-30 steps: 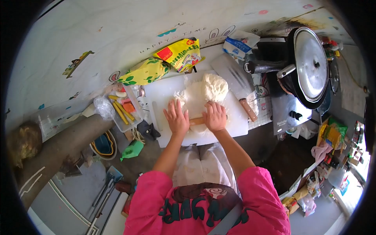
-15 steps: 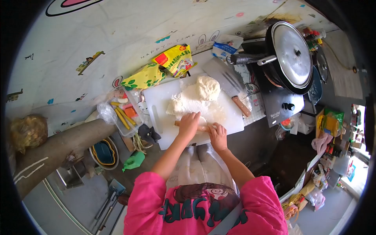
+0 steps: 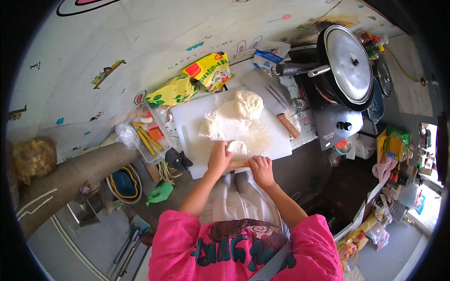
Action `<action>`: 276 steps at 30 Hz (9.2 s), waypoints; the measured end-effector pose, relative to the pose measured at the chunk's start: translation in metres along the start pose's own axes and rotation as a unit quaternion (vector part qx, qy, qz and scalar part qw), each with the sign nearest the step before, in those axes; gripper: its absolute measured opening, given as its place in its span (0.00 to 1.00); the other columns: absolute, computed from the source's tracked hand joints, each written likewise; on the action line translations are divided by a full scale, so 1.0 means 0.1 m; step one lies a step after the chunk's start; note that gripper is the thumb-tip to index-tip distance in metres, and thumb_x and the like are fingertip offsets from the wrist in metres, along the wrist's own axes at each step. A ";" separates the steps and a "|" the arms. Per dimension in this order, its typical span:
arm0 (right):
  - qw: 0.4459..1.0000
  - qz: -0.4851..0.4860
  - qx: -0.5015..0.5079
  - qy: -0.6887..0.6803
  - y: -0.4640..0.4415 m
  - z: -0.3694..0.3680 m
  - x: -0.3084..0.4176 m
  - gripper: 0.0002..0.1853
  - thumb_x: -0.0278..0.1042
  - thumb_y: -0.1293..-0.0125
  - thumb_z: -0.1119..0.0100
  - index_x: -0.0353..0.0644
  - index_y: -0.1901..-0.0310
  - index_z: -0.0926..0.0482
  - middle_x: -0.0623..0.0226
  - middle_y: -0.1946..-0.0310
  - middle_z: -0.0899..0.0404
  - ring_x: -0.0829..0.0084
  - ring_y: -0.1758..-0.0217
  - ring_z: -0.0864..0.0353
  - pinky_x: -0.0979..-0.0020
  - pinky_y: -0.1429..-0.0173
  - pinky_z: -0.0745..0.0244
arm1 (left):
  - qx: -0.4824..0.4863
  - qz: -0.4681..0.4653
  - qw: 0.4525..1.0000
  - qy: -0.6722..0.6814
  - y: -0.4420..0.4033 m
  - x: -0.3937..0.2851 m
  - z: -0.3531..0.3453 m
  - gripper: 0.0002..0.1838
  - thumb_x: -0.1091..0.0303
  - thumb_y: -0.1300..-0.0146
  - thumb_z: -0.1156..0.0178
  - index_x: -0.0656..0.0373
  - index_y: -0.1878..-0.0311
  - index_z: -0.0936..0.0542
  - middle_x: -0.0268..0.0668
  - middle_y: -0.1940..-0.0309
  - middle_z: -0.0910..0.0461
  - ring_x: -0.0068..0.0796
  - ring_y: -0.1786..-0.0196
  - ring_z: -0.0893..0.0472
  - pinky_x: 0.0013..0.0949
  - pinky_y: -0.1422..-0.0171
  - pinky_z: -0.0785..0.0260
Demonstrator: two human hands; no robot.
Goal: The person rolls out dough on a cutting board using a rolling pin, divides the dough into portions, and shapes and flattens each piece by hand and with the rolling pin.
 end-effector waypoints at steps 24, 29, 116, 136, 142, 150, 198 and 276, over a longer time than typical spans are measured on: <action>0.975 -0.214 -0.045 0.044 -1.29 -0.10 -0.57 0.11 0.40 0.38 0.45 0.43 0.60 0.28 0.62 0.58 0.28 0.58 0.50 0.30 0.55 0.44 0.41 | -0.184 -0.011 0.952 -0.246 -0.82 -0.03 0.22 0.35 0.67 0.39 0.41 0.56 0.29 0.41 0.40 0.28 0.44 0.45 0.25 0.45 0.63 0.27 0.56; 0.983 -0.165 -0.070 0.025 -0.81 -0.19 -0.38 0.24 0.42 0.41 0.41 0.39 0.46 0.31 0.57 0.47 0.29 0.56 0.43 0.32 0.55 0.38 0.43 | -0.173 -0.055 0.953 -0.244 -0.37 0.07 0.12 0.33 0.72 0.42 0.41 0.57 0.32 0.37 0.40 0.30 0.41 0.43 0.27 0.41 0.62 0.28 0.53; 0.978 -0.146 0.045 0.144 -0.92 -0.32 -0.25 0.40 0.53 0.35 0.50 0.34 0.29 0.46 0.57 0.26 0.51 0.62 0.22 0.56 0.42 0.24 0.62 | -0.070 -0.066 0.949 -0.301 -0.34 0.04 0.08 0.40 0.55 0.37 0.44 0.60 0.26 0.47 0.38 0.24 0.51 0.37 0.23 0.51 0.54 0.23 0.61; 0.978 -0.167 0.104 0.066 0.00 -0.33 0.16 0.38 0.46 0.36 0.46 0.33 0.30 0.45 0.53 0.26 0.53 0.54 0.22 0.58 0.41 0.25 0.63 | 0.051 -0.068 0.965 -0.249 0.38 0.13 0.05 0.40 0.55 0.35 0.48 0.64 0.26 0.50 0.49 0.25 0.53 0.45 0.23 0.52 0.51 0.22 0.63; 0.992 -0.112 0.054 0.028 0.02 -0.34 0.15 0.17 0.32 0.40 0.48 0.39 0.49 0.28 0.57 0.44 0.30 0.59 0.36 0.34 0.50 0.34 0.43 | 0.105 -0.154 0.961 -0.203 0.03 -0.35 -0.02 0.28 0.59 0.36 0.46 0.65 0.37 0.34 0.49 0.40 0.29 0.47 0.36 0.31 0.45 0.35 0.38; 0.999 -0.052 0.012 0.004 0.24 -0.17 0.30 0.12 0.28 0.41 0.49 0.43 0.54 0.29 0.64 0.55 0.27 0.63 0.48 0.28 0.59 0.44 0.37 | 0.144 -0.200 0.927 -0.283 -0.32 -0.33 -0.30 0.17 0.71 0.48 0.39 0.57 0.53 0.24 0.38 0.59 0.25 0.40 0.52 0.25 0.40 0.50 0.29; 0.971 -0.191 -0.140 -0.017 -1.09 -0.12 -0.63 0.17 0.44 0.39 0.43 0.41 0.58 0.31 0.55 0.50 0.30 0.56 0.44 0.33 0.53 0.40 0.45 | -0.166 -0.010 0.957 -0.239 -0.38 0.09 0.11 0.37 0.62 0.40 0.44 0.61 0.28 0.44 0.45 0.30 0.45 0.47 0.26 0.46 0.60 0.25 0.64; 0.951 -0.280 -0.127 0.008 -0.70 -0.15 -0.64 0.09 0.33 0.35 0.50 0.43 0.54 0.29 0.62 0.45 0.30 0.58 0.40 0.35 0.53 0.39 0.48 | -0.137 0.107 0.959 -0.225 0.30 0.44 0.12 0.41 0.62 0.41 0.40 0.65 0.28 0.46 0.46 0.27 0.46 0.46 0.24 0.48 0.59 0.25 0.59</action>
Point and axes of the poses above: each hand's wrist, its own y-axis away from the middle knuckle, its own z-axis out of the back of the hand, x = y × z, the point moved 6 cm from there along -y, towards the middle knuckle
